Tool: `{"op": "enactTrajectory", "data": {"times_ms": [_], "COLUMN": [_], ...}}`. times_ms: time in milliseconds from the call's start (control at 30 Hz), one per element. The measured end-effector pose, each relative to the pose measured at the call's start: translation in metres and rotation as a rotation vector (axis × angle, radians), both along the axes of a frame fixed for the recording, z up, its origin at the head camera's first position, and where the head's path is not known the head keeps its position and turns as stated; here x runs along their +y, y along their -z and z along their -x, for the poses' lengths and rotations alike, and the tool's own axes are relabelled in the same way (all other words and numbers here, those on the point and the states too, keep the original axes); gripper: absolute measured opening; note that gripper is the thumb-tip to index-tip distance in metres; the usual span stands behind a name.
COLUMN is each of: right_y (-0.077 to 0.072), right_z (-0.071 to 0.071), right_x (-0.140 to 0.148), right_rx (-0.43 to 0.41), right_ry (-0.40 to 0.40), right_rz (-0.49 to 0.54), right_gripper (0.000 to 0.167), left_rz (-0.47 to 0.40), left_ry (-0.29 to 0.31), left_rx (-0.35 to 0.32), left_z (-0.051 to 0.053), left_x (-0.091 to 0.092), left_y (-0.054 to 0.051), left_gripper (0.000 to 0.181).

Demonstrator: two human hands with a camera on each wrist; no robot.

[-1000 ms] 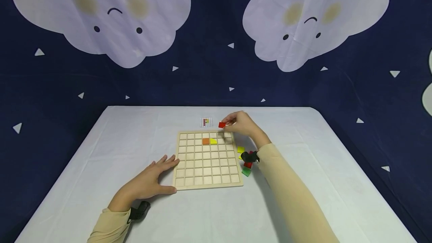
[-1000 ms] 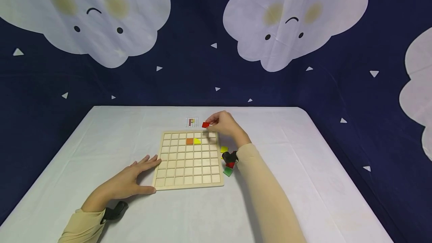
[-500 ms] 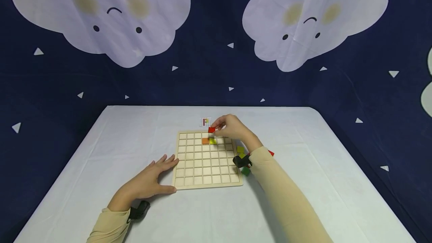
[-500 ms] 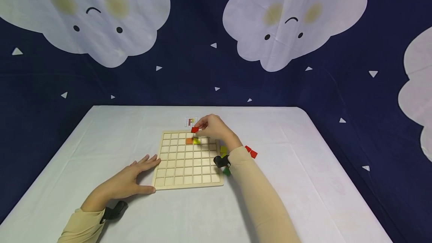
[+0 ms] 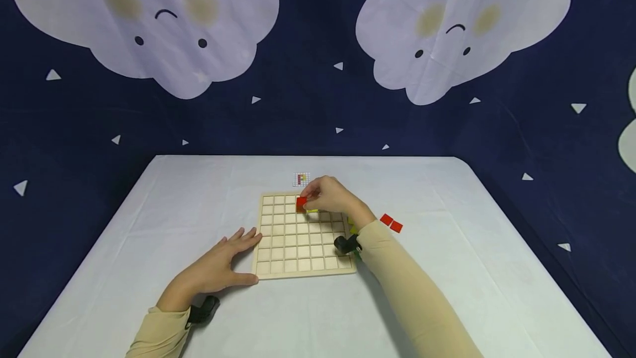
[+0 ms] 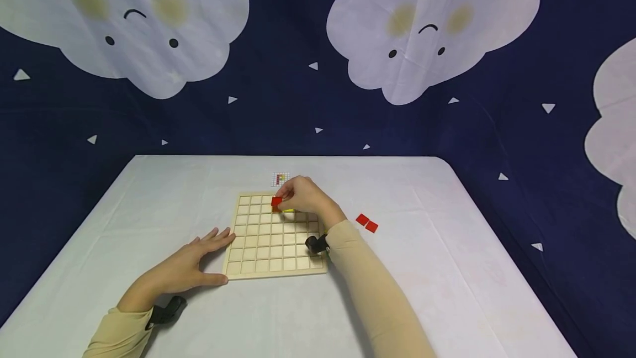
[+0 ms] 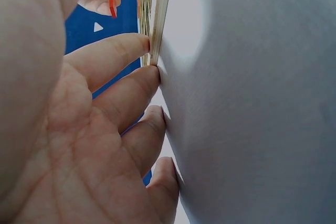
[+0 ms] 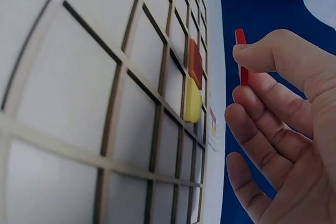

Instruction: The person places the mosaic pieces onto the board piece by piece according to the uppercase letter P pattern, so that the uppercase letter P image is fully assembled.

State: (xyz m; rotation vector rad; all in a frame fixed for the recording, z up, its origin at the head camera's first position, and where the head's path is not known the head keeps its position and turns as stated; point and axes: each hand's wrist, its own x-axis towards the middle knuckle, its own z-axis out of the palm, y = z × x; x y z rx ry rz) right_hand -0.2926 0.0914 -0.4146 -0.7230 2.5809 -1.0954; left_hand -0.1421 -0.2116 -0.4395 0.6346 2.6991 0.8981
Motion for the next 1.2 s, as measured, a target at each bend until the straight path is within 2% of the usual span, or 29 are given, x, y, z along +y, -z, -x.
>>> {"op": "enactTrajectory", "data": {"times_ms": [200, 400, 900, 1200], "right_y": [0.003, 0.005, 0.016, 0.016], "right_z": [0.001, 0.003, 0.003, 0.004], "right_x": [-0.01, -0.02, -0.029, -0.032], "right_rx": [-0.038, -0.016, -0.016, 0.01], "right_ry": [-0.008, -0.013, -0.023, -0.019], "right_rz": [-0.002, -0.021, -0.054, -0.058], "right_gripper": [0.024, 0.022, 0.016, 0.019], "left_rz": [-0.003, -0.016, 0.001, -0.005], "left_ry": [0.007, 0.008, 0.011, 0.008], "left_rx": [0.01, 0.0, 0.004, -0.006], "left_z": [0.0, 0.003, 0.002, 0.002], "left_x": [-0.002, -0.001, 0.0, 0.001], "left_y": [-0.002, -0.004, 0.003, 0.0], "left_gripper": [0.096, 0.096, 0.096, 0.097]}}
